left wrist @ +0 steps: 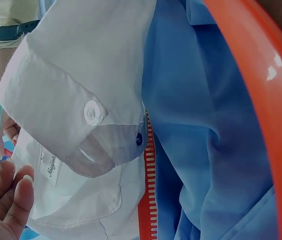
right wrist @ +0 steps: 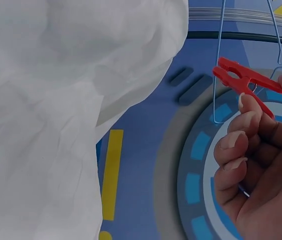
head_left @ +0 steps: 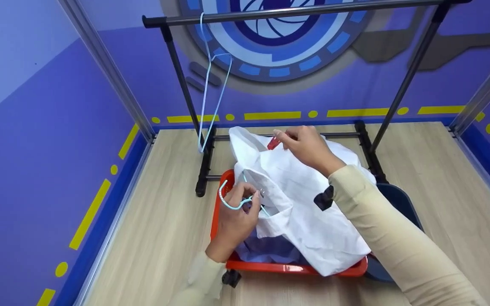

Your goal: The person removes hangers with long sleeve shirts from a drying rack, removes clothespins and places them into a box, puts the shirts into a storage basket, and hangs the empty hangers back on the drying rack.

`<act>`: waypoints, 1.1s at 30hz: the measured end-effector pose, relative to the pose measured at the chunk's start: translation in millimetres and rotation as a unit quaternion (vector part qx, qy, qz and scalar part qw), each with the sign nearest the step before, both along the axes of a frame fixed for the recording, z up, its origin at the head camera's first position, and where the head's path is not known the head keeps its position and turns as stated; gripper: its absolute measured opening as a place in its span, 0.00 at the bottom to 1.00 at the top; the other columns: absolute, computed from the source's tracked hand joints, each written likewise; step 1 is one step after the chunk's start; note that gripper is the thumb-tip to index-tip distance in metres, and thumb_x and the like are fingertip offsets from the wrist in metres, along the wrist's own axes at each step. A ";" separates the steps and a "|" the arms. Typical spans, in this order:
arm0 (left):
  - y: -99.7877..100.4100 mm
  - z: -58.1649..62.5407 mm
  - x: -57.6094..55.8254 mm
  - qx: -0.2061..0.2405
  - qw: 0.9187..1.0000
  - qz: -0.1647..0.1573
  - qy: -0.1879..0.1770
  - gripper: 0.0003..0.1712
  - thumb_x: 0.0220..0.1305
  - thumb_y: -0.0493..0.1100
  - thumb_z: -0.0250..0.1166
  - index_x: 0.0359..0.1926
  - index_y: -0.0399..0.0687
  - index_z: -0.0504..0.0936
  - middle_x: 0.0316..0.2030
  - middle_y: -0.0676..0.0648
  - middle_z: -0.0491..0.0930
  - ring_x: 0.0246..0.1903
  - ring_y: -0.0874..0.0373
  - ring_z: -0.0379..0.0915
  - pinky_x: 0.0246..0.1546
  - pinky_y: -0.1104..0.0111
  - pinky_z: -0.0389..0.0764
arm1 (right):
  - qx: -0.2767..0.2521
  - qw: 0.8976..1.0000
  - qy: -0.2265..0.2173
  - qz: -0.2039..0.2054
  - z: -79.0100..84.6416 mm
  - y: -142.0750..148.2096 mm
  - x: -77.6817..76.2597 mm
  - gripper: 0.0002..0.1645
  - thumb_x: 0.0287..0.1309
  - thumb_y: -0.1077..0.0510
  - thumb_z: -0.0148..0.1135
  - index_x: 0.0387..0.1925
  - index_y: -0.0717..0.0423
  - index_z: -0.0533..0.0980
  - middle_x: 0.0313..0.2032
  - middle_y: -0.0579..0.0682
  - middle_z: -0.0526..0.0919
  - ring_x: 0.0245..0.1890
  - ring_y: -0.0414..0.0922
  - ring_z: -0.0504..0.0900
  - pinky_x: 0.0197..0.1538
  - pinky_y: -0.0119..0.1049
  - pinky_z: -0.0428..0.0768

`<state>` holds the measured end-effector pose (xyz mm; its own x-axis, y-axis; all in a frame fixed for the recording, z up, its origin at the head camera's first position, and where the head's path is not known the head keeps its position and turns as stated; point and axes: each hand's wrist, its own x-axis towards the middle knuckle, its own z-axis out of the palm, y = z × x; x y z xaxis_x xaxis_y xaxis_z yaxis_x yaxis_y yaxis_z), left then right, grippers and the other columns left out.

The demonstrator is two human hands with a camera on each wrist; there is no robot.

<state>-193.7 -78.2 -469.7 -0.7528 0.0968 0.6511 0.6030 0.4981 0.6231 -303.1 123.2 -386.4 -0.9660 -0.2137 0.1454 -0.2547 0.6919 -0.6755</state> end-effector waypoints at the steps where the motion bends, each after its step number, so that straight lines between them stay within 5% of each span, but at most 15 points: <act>1: 0.1 0.2 0.2 -0.001 1.000 0.000 0.000 0.08 0.59 0.35 0.65 0.36 0.44 0.73 0.27 0.50 0.76 0.28 0.65 0.73 0.29 0.76 0.78 | -0.001 1.000 0.001 0.000 -0.4 1.2 0.3 0.34 0.64 0.29 0.46 0.22 0.50 0.78 0.15 0.47 0.70 0.18 0.45 0.67 0.27 0.38 0.68; 14: -2.0 -2.3 -0.7 0.007 1.000 -0.012 0.001 0.05 0.62 0.37 0.64 0.36 0.44 0.74 0.29 0.50 0.77 0.29 0.64 0.75 0.30 0.66 0.82 | -0.010 1.000 -0.016 -0.005 -5.6 17.1 5.0 0.31 0.65 0.32 0.49 0.28 0.51 0.80 0.23 0.49 0.78 0.24 0.46 0.72 0.29 0.37 0.72; 33: -4.7 -1.7 -2.0 0.004 0.999 -0.021 0.031 0.05 0.60 0.35 0.66 0.33 0.43 0.76 0.28 0.50 0.77 0.30 0.65 0.78 0.31 0.73 0.82 | -0.019 1.000 -0.011 -0.008 -12.8 47.0 20.2 0.32 0.64 0.32 0.49 0.24 0.53 0.78 0.22 0.53 0.78 0.20 0.45 0.74 0.25 0.36 0.74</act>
<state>-195.6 -82.9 -471.4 -0.7068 0.1217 0.6969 0.6605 0.4662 0.5885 -282.9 170.3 -399.2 -0.9723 -0.1927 0.1324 -0.2289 0.6696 -0.7066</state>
